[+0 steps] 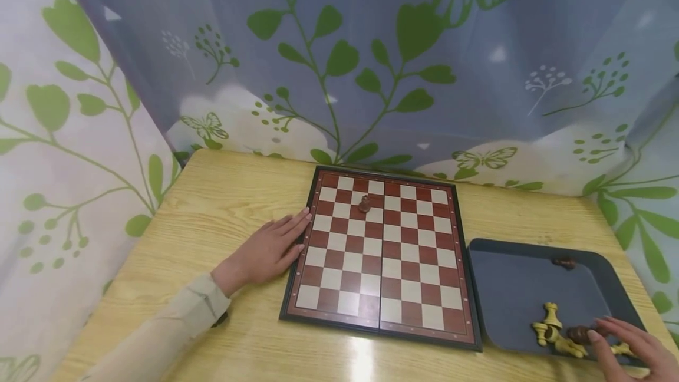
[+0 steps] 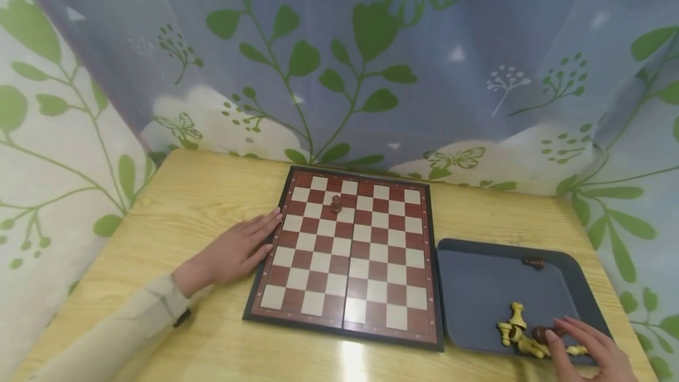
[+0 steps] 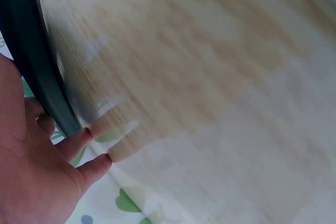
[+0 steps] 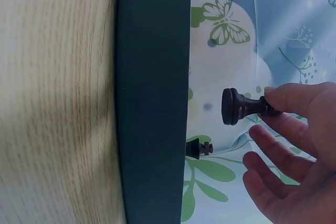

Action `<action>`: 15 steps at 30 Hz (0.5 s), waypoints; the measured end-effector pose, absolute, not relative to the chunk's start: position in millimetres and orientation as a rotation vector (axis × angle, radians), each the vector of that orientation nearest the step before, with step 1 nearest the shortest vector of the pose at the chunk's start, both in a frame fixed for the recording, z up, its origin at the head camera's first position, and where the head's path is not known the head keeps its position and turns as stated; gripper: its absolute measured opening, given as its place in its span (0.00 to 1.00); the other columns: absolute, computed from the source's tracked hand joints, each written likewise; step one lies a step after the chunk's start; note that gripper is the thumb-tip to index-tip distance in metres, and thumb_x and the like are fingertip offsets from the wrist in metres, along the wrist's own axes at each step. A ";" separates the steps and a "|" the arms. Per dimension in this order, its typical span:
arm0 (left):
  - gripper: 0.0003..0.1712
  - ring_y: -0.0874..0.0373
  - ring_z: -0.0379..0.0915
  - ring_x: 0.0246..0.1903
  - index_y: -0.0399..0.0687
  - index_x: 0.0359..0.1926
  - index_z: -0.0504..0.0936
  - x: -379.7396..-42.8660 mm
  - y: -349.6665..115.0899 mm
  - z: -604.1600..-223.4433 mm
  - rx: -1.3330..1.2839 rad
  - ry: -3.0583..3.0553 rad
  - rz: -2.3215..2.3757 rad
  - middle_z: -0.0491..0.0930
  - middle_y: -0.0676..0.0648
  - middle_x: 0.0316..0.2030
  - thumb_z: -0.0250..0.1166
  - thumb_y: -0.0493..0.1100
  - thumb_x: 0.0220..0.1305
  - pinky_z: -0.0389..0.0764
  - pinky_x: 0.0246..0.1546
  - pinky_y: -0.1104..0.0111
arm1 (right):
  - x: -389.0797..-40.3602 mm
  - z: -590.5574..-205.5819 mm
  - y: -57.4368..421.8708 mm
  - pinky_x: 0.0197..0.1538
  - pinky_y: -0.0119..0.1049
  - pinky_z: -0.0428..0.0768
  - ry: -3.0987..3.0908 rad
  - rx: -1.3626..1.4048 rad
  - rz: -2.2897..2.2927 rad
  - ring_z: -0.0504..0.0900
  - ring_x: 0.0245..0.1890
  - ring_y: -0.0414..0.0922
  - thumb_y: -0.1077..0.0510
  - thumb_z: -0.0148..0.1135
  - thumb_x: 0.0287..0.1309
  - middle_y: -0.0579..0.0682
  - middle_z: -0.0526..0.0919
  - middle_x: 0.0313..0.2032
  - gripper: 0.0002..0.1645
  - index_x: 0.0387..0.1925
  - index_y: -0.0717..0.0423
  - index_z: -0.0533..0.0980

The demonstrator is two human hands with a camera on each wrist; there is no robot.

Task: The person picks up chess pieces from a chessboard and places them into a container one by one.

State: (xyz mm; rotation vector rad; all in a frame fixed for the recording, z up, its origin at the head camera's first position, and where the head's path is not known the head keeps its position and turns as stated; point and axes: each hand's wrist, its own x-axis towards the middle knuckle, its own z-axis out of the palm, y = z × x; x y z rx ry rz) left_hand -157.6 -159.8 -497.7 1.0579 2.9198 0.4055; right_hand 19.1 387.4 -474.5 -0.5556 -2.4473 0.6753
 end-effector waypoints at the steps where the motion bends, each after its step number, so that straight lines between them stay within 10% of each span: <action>1: 0.35 0.37 0.58 0.74 0.44 0.80 0.53 -157.5 -159.8 -497.9 1.055 2.918 0.407 0.50 0.46 0.80 0.45 0.53 0.81 0.65 0.71 0.42 | 19.3 -474.8 386.1 0.57 0.14 0.56 -2.435 -0.567 0.676 0.79 0.57 0.51 0.69 0.66 0.63 0.75 0.81 0.52 0.15 0.49 0.76 0.81; 7: 0.35 0.38 0.58 0.74 0.45 0.80 0.53 -157.9 -159.8 -499.6 1.050 2.927 0.406 0.50 0.47 0.80 0.45 0.54 0.81 0.65 0.72 0.43 | 18.9 -477.8 384.5 0.64 0.19 0.60 -2.417 -0.622 0.711 0.73 0.60 0.33 0.67 0.64 0.65 0.73 0.79 0.55 0.16 0.51 0.75 0.80; 12: 0.35 0.38 0.58 0.74 0.45 0.80 0.53 -157.8 -159.0 -500.2 1.046 2.923 0.402 0.49 0.47 0.80 0.45 0.54 0.81 0.65 0.72 0.43 | 14.8 -482.3 393.8 0.74 0.30 0.60 -2.493 -0.687 0.765 0.73 0.65 0.63 0.64 0.61 0.69 0.73 0.78 0.57 0.19 0.56 0.74 0.78; 15: 0.35 0.38 0.59 0.74 0.45 0.80 0.53 -157.6 -158.5 -499.2 1.040 2.925 0.395 0.49 0.47 0.80 0.45 0.54 0.81 0.65 0.72 0.43 | 12.9 -483.4 401.0 0.75 0.56 0.65 -2.555 -0.676 0.806 0.71 0.65 0.69 0.62 0.58 0.71 0.75 0.76 0.58 0.21 0.58 0.74 0.76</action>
